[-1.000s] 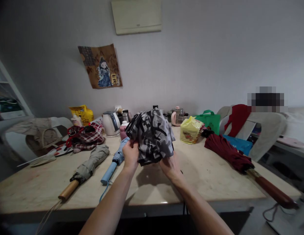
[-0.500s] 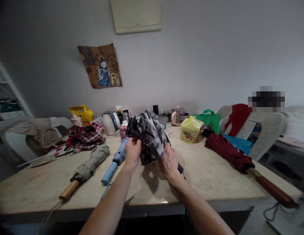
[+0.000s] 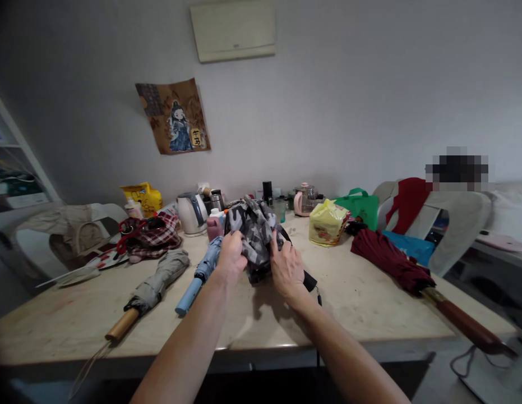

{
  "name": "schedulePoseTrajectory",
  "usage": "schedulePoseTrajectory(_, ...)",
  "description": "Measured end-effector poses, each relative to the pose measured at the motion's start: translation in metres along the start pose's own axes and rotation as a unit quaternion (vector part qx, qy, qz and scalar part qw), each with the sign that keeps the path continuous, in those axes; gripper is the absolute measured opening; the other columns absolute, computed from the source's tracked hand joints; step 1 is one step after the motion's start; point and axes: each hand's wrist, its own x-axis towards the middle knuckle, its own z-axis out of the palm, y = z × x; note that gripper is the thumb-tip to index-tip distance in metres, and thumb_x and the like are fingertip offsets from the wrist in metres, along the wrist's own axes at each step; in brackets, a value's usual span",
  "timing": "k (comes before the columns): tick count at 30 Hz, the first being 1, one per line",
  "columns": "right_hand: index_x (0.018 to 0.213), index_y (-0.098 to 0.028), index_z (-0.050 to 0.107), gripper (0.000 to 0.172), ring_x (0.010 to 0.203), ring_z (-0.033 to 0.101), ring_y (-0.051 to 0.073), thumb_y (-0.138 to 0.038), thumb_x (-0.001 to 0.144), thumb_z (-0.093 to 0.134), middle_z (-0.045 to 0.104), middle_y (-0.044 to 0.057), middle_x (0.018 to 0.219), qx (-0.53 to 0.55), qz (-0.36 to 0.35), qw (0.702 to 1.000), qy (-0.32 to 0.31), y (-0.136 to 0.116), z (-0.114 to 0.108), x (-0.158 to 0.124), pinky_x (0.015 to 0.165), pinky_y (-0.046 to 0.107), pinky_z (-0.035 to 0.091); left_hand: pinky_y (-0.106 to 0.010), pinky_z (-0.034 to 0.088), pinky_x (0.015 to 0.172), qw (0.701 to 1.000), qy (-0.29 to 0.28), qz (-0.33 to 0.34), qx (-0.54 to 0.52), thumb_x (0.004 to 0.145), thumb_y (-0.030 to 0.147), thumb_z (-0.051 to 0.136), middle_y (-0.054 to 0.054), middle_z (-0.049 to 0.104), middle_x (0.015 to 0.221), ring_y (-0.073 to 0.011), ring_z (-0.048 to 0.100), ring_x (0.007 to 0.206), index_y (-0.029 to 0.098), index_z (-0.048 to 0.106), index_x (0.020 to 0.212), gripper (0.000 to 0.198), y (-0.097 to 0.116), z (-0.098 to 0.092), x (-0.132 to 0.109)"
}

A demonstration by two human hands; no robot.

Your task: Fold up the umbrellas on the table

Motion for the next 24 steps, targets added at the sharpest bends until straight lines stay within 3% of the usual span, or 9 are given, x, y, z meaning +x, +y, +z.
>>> schedulePoseTrajectory(5, 0.143, -0.001, 0.036, 0.052, 0.090, 0.063, 0.026, -0.004, 0.091, 0.037, 0.062, 0.018, 0.101, 0.030, 0.040, 0.999, -0.001, 0.003, -0.007, -0.002, 0.083, 0.036, 0.046, -0.027, 0.054, 0.065, 0.997, 0.006, -0.063, -0.053, 0.067, 0.020, 0.053, 0.000, 0.063, 0.065, -0.0139, 0.065, 0.062, 0.019, 0.053, 0.077, 0.010, -0.011, -0.007, -0.007)
schedulePoseTrajectory(9, 0.143, 0.001, 0.034, 0.056, 0.093, 0.063, 0.027, -0.003, 0.088, 0.040, 0.062, 0.019, 0.103, 0.040, 0.022, 0.999, 0.007, -0.002, -0.011, -0.007, 0.085, 0.037, 0.047, -0.029, 0.053, 0.062, 0.992, -0.013, -0.114, -0.050, 0.060, 0.014, 0.052, 0.000, 0.062, 0.058, -0.0145, 0.062, 0.054, 0.016, 0.056, 0.075, 0.016, -0.023, -0.006, -0.008)
schedulePoseTrajectory(14, 0.144, 0.001, 0.033, 0.063, 0.095, 0.062, 0.028, 0.001, 0.081, 0.042, 0.062, 0.021, 0.106, 0.058, -0.018, 0.998, -0.030, -0.001, -0.017, -0.013, 0.085, 0.038, 0.048, -0.027, 0.048, 0.055, 0.987, -0.087, -0.138, -0.013, 0.051, 0.008, 0.057, 0.000, 0.061, 0.053, -0.0146, 0.058, 0.050, 0.013, 0.062, 0.072, 0.022, -0.021, -0.020, 0.003)
schedulePoseTrajectory(19, 0.143, 0.000, 0.031, 0.076, 0.109, 0.059, 0.029, -0.007, 0.071, 0.056, 0.052, 0.025, 0.128, 0.183, -0.115, 0.970, -0.110, 0.012, -0.020, -0.019, 0.089, 0.035, 0.049, -0.019, 0.035, 0.047, 0.976, -0.161, -0.142, 0.034, 0.043, 0.000, 0.068, 0.001, 0.061, 0.050, -0.0078, 0.048, 0.044, 0.011, 0.062, 0.057, 0.019, -0.010, -0.046, 0.019)
schedulePoseTrajectory(21, 0.139, -0.003, 0.037, 0.068, 0.110, 0.058, 0.029, -0.005, 0.073, 0.053, 0.051, 0.024, 0.129, 0.187, -0.128, 0.969, -0.096, 0.013, -0.020, -0.023, 0.089, 0.035, 0.049, -0.018, 0.032, 0.046, 0.975, -0.170, -0.137, 0.029, 0.042, -0.001, 0.070, 0.003, 0.058, 0.047, -0.0058, 0.043, 0.043, 0.012, 0.060, 0.052, 0.019, -0.008, -0.050, 0.020)
schedulePoseTrajectory(24, 0.130, -0.007, 0.046, 0.054, 0.096, 0.060, 0.026, 0.000, 0.077, 0.043, 0.055, 0.021, 0.120, 0.137, -0.138, 0.979, -0.056, 0.007, -0.021, -0.029, 0.079, 0.035, 0.050, -0.020, 0.039, 0.049, 0.976, -0.174, -0.134, -0.005, 0.044, 0.002, 0.069, 0.002, 0.061, 0.049, -0.0084, 0.049, 0.046, 0.013, 0.062, 0.054, 0.017, -0.004, -0.048, 0.012)
